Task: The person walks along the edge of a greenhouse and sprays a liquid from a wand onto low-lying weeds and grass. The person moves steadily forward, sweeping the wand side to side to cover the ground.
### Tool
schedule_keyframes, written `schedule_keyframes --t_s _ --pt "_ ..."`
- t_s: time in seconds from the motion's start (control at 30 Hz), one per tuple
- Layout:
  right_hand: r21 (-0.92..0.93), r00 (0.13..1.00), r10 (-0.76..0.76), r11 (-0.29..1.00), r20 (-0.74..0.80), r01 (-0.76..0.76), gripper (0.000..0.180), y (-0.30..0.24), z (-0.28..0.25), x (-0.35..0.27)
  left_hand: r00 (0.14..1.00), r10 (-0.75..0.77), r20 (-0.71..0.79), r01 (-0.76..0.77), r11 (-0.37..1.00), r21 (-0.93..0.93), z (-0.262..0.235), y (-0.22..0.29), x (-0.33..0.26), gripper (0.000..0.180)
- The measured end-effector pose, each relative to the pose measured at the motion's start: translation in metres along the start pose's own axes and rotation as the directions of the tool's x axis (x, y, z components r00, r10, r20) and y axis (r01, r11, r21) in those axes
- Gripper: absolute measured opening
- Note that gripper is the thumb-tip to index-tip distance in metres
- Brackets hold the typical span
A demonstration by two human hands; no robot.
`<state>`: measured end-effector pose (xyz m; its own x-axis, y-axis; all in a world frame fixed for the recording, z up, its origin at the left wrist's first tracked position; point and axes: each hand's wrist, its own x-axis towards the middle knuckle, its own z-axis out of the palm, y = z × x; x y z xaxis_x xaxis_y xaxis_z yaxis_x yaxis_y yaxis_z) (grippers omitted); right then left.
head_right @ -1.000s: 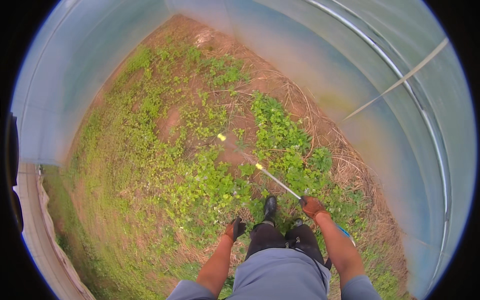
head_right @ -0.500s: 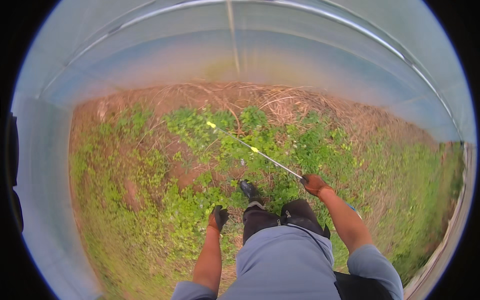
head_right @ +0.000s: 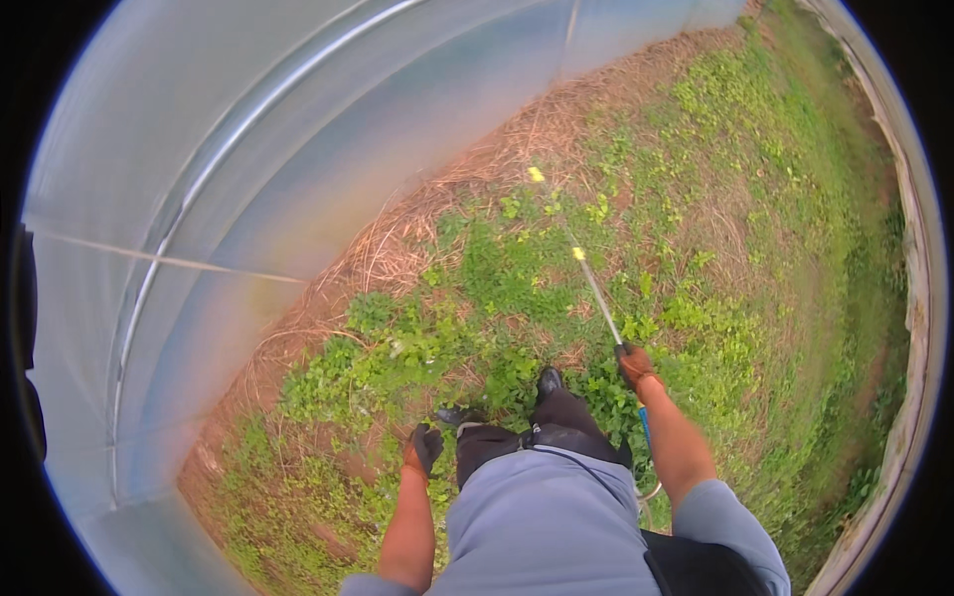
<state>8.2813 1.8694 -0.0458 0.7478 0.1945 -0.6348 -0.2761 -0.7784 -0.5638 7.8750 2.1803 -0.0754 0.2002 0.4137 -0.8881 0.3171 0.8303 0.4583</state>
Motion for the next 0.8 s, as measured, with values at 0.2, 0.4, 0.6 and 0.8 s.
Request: schedule_keyframes --t_s 0.2,0.4,0.6,0.8 --pt "-0.224 0.975 -0.111 0.962 0.194 0.154 0.038 -0.046 0.0 0.01 0.972 0.191 0.139 -0.231 0.887 0.399 0.067 0.022 0.004 0.05" --pt "-0.013 0.997 -0.001 1.0 -0.074 0.0 0.039 0.005 -0.05 0.092 0.982 0.099 0.159 -0.15 0.923 0.354 0.155 0.075 -0.002 0.053" --pt "0.111 0.979 0.092 0.991 -0.181 -0.073 0.042 0.013 -0.115 0.117 0.994 -0.072 0.081 0.038 0.932 0.361 0.171 0.069 0.045 0.052" --pt "0.076 0.913 0.222 0.975 -0.343 -0.209 0.037 0.009 -0.151 0.112 0.963 -0.152 0.223 0.059 0.925 0.375 0.244 0.102 0.119 0.05"
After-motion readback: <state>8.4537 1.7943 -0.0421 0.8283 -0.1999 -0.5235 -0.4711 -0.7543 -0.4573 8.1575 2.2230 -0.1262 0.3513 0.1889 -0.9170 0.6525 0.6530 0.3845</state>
